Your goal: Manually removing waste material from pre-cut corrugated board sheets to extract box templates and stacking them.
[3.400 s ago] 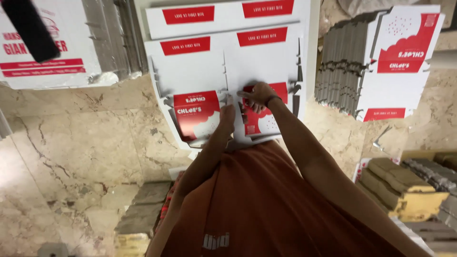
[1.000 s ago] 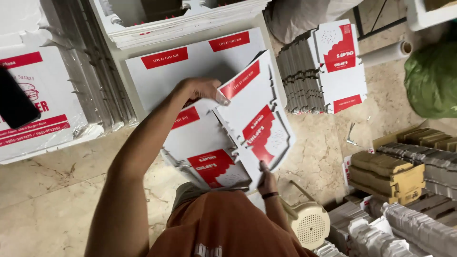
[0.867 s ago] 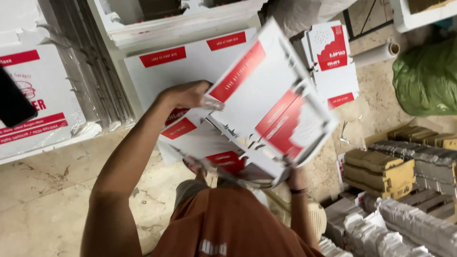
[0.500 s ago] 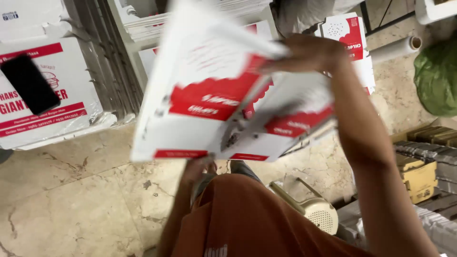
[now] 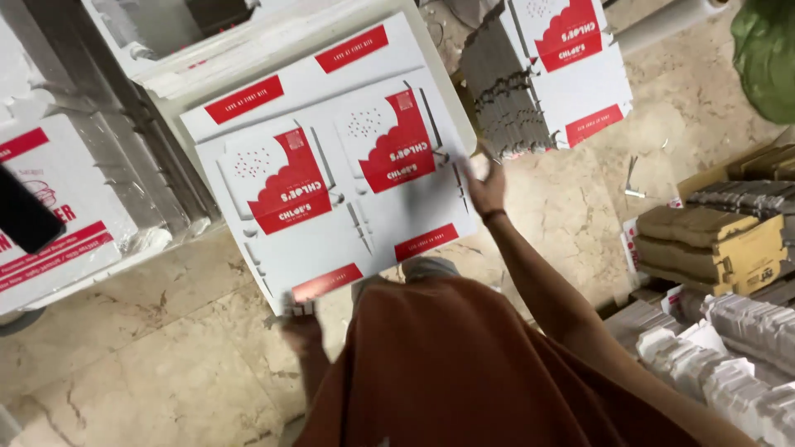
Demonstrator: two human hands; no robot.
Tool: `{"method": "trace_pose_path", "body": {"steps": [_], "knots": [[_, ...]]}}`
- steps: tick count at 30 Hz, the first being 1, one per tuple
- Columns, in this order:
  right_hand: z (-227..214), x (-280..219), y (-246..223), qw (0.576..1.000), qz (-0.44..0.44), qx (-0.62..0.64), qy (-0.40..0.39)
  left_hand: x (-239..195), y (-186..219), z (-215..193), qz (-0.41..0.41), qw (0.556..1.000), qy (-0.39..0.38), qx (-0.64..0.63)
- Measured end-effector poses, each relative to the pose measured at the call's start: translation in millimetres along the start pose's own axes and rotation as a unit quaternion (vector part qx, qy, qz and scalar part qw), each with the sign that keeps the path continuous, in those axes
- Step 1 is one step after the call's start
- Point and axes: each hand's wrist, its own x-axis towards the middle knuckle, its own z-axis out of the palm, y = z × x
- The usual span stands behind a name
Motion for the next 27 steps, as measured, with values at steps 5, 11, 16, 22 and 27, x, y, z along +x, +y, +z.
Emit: {"method": "trace_pose_path", "body": {"steps": [5, 11, 16, 22, 27], "knots": [[-33, -80, 108, 0.891, 0.406, 0.084, -0.183, -7, 41, -15, 0.142, 0.989, 0.039, 0.000], [-52, -20, 58, 0.961, 0.211, 0.009, -0.181, -36, 50, 24, 0.132, 0.990, 0.042, 0.032], [-49, 29, 92, 0.917, 0.239, -0.014, -0.318, -23, 34, 80, 0.221, 0.831, 0.104, 0.500], [-54, 54, 68, 0.905, 0.272, -0.032, -0.326, -61, -8, 285, 0.455, 0.595, -0.174, 0.639], [-45, 62, 80, 0.897, 0.171, -0.222, -0.342, -51, -45, 370, 0.404, 0.367, -0.318, 0.775]]}}
